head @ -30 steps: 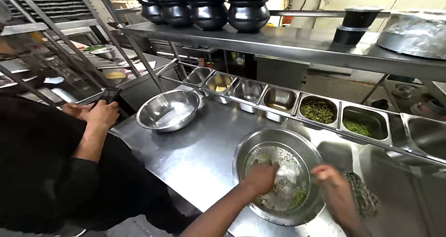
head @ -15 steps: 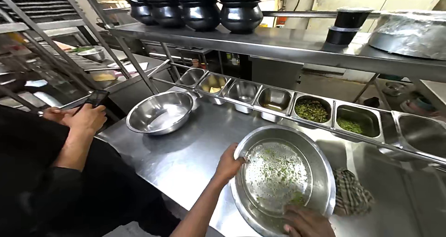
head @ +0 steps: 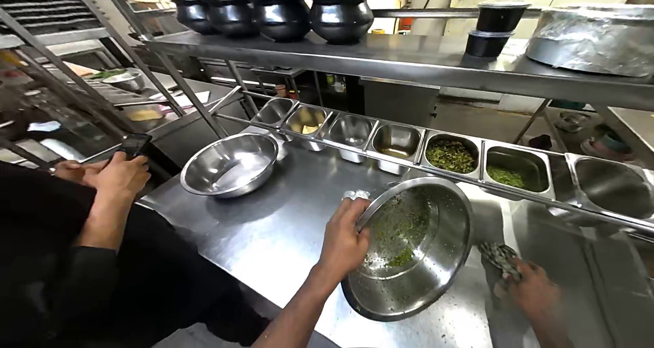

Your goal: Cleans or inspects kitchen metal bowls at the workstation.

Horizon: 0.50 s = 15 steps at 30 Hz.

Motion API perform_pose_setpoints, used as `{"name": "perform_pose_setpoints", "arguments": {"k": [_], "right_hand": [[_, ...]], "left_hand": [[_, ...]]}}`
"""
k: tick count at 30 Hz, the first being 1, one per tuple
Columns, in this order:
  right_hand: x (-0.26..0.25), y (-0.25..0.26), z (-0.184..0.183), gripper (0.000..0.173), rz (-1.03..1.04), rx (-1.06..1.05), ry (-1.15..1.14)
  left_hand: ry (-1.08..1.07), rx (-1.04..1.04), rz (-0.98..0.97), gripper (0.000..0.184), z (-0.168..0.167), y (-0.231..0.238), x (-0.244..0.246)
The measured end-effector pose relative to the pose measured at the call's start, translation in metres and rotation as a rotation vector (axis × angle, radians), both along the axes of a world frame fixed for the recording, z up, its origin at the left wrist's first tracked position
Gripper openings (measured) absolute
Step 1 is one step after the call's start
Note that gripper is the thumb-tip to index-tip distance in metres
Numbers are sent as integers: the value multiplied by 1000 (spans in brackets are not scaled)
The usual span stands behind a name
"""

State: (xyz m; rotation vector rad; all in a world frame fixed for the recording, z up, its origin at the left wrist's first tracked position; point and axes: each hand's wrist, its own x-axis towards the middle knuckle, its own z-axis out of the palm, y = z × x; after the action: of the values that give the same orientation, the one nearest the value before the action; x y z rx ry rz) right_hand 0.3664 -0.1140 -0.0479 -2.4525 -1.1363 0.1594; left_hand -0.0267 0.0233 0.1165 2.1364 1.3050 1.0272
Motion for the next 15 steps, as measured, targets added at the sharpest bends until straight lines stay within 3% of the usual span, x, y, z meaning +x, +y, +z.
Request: {"name": "perform_pose_setpoints", "arguments": {"k": [1,3,6,9,13,15], "right_hand": [[-6,-2,11,45,18,25,-40],[-34,4,38,46,170,270,-259],[-94,42,65,46,659,552,-404],[-129,109,54,64,998,520,-552],[-160,167,34,90,988,349,-480],[-180,170,25,96,1140,300,-368]], "left_hand": [[12,1,2,38,1,-1,1],[28,2,0,37,4,-2,4],[55,-8,-32,36,9,-1,8],[107,-44,-67,38,16,5,12],[115,-64,-166,41,15,16,6],[72,-67,-179,41,10,22,1]]}}
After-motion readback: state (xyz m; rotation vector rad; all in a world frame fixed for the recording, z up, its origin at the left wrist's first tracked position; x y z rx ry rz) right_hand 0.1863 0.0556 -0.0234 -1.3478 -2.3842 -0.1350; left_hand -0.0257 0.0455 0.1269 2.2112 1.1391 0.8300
